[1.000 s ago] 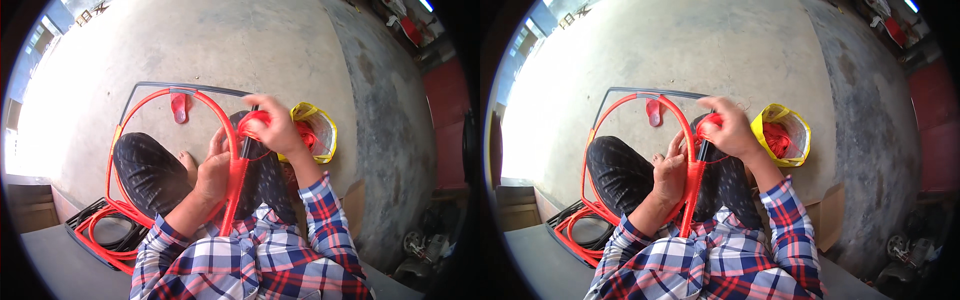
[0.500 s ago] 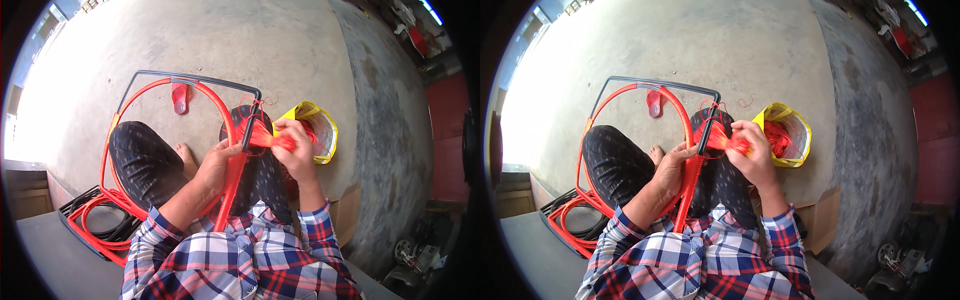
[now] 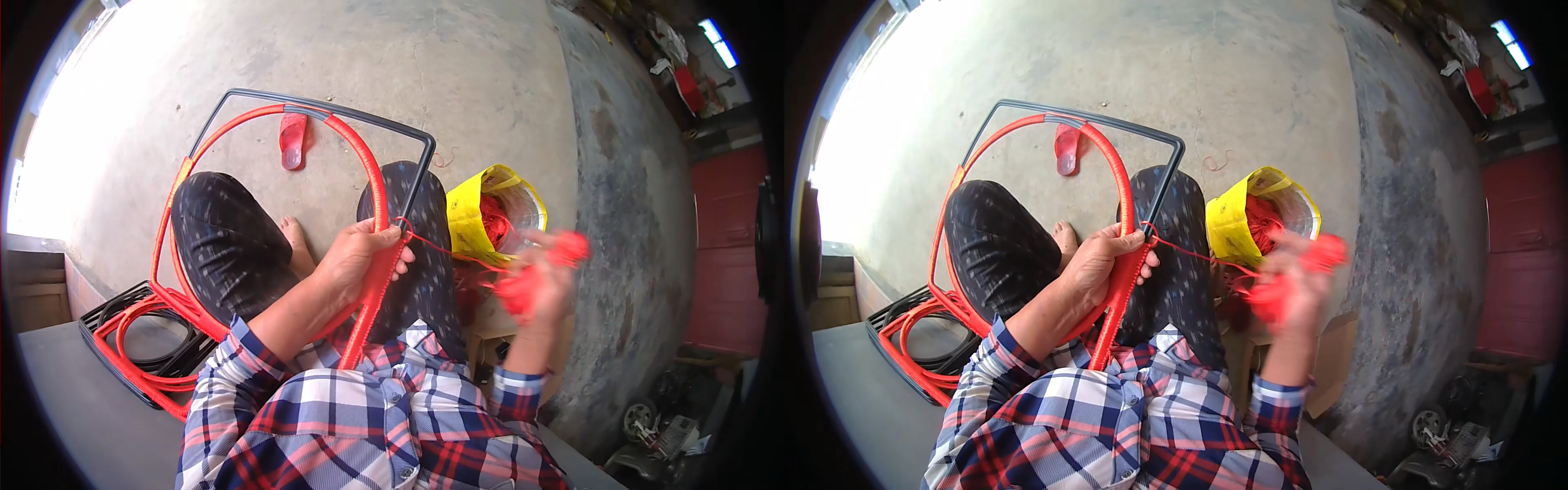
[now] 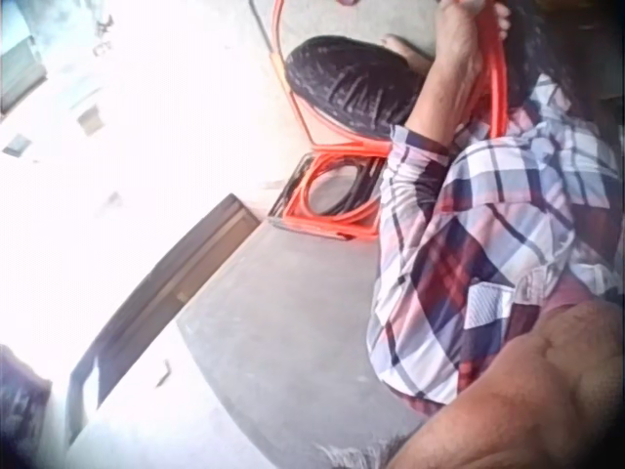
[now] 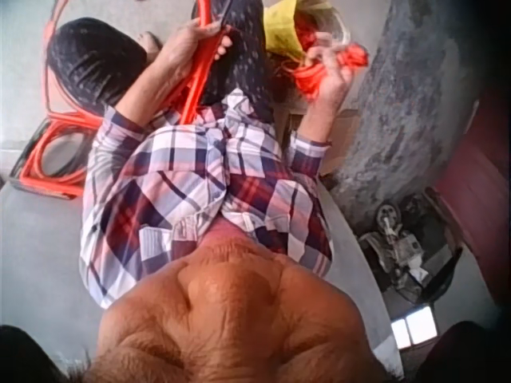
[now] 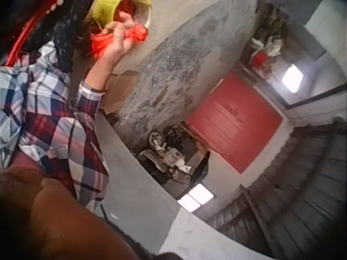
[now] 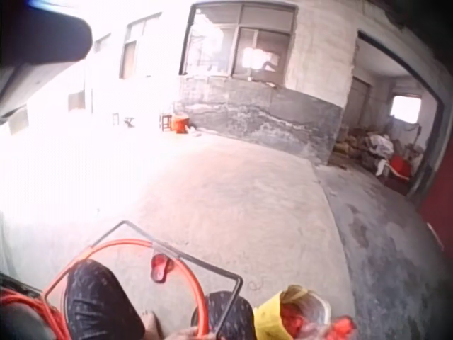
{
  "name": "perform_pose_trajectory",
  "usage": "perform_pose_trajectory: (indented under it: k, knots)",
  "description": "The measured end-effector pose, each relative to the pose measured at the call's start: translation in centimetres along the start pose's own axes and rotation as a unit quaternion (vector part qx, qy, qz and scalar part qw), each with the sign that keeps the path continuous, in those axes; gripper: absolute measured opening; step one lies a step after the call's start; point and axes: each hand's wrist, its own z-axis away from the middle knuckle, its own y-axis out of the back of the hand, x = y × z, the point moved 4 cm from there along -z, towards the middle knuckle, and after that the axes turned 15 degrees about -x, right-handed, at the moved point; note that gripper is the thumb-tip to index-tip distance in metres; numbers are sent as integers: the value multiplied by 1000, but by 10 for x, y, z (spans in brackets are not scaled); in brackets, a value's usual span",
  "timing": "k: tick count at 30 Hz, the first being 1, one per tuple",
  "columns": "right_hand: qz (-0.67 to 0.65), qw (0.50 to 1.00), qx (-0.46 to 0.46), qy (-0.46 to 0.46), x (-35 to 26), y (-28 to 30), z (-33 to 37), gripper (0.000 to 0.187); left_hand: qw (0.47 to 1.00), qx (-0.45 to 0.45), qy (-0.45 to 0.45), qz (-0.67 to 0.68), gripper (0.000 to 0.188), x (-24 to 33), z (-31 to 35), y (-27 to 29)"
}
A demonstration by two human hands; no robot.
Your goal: The person sits on the floor and wraps a red cable around a black rectangular frame. They pull the cable from a yellow bucket and wind it tightly around the frame's perimeter, continuing the process for the duration of the video.
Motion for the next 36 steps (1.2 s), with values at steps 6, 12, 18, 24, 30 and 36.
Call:
perform_pose_trajectory:
  k: [6,12,18,24,30,36]
  knots:
    - [129,964,-180,-148,67,-72,-2,7,1000,21,-10,-3,17,3,2,0]
    - [27,970,-187,-153,55,-62,15,13,1000,17,2,17,17,-1,-3,5]
    - [-13,991,96,-93,29,67,-32,21,999,25,14,39,20,-5,-10,12]
    - [134,938,-286,-143,28,-6,-10,41,1000,16,10,13,22,-1,-8,7]
    - [416,841,-281,-200,53,-81,-47,68,999,18,-13,-28,12,14,11,-18]
    - [-6,978,-210,-8,57,-105,-87,75,1000,-2,-11,-28,13,7,7,-20]
